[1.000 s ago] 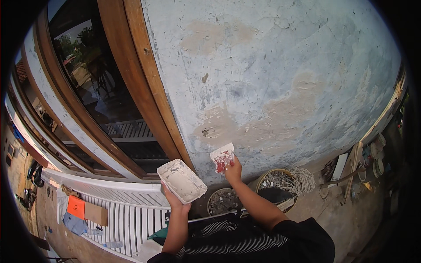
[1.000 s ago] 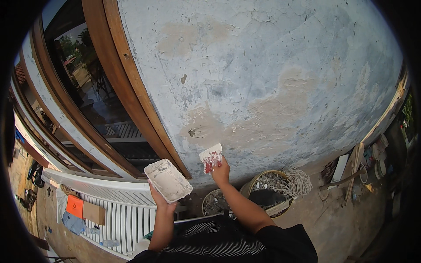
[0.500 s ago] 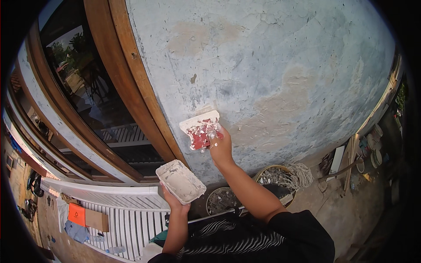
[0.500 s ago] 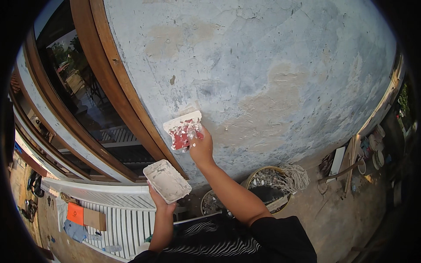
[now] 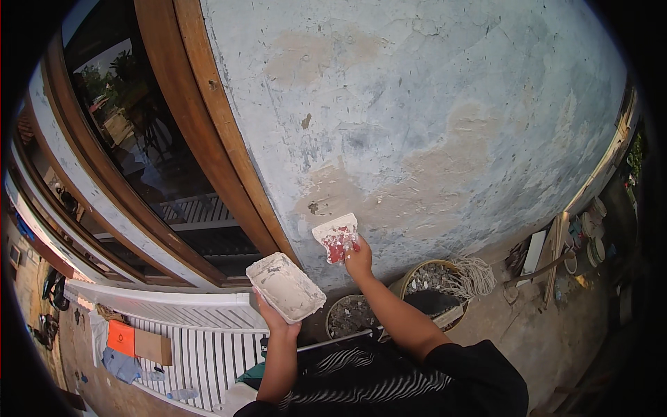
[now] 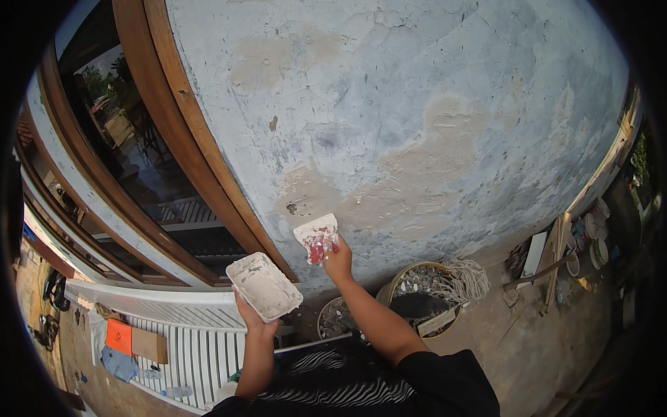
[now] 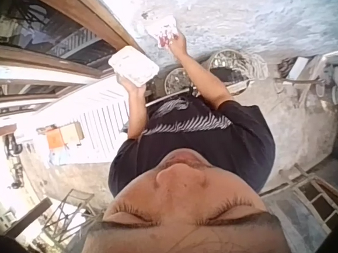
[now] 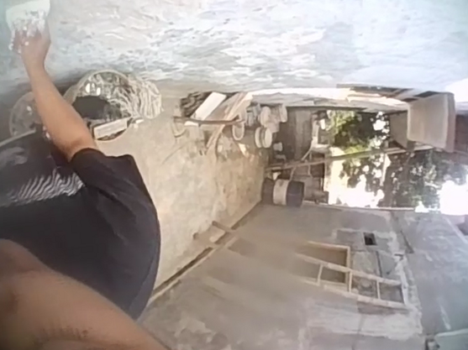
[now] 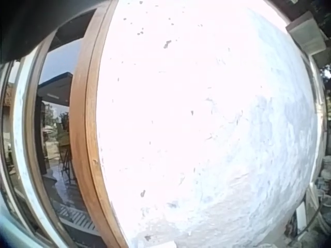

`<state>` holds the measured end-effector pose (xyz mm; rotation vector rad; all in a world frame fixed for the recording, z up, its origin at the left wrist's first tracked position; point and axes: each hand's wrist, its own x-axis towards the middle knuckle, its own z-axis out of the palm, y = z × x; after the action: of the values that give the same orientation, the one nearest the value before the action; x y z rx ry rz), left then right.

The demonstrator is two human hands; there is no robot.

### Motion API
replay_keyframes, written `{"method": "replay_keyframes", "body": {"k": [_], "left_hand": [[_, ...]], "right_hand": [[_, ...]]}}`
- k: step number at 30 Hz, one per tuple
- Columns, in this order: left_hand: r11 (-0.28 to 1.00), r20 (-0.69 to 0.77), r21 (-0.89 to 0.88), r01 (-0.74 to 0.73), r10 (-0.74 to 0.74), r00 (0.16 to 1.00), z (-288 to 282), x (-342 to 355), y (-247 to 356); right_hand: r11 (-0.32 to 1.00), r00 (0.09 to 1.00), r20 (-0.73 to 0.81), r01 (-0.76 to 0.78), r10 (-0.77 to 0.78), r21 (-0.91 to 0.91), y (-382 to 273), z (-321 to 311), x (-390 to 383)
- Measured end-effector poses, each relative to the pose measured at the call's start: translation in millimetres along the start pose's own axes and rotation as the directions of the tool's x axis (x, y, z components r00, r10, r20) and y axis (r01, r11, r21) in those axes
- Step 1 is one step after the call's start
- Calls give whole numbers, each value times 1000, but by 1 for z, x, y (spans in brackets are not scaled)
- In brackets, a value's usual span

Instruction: Applying patching compound to a damaged area on an exterior wall using a putty knife.

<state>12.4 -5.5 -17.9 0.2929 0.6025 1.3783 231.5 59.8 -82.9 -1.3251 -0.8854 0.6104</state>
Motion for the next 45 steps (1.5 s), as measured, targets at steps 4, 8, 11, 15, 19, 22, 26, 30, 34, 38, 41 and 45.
{"method": "replay_keyframes", "body": {"k": [4,8,11,15,19,22,26,30,34,38,41,45], "left_hand": [[1000,-8,-4,-11,11,1000,-2,-3,2],[1000,14,-2,-19,19,1000,-5,-6,1],[1000,8,-9,-11,11,1000,-3,-3,1],[999,-21,-30,-28,28,999,-8,-4,6],[998,-12,-54,-17,17,1000,-2,-5,8],[999,-1,-41,-6,6,1000,-2,-4,6],[999,17,-29,-15,15,1000,-6,1,3],[999,-7,-29,-21,20,1000,-13,5,5],[1000,-16,-3,-25,25,1000,-13,5,4],[1000,-8,-30,-9,9,1000,-9,4,5],[1000,10,-18,1,-1,1000,-8,3,5],[1000,19,-14,2,-2,1000,-2,2,4]], "right_hand": [[906,922,-26,-373,385,202,23,-4,-23],[897,927,-93,-321,364,304,-25,13,6],[920,968,-100,-181,228,347,-82,27,45],[823,992,37,-123,123,555,-167,26,48],[856,996,37,53,-84,514,-176,17,32],[847,984,-8,159,-180,508,-147,14,34],[966,980,-44,199,-194,165,-80,11,40],[987,998,6,-58,57,153,-50,3,23],[981,996,64,-70,59,182,-1,-9,-3],[945,977,10,-210,215,251,2,1,-16],[851,945,32,-306,324,427,-51,15,6],[840,964,-26,-216,264,498,-116,26,53]]}}
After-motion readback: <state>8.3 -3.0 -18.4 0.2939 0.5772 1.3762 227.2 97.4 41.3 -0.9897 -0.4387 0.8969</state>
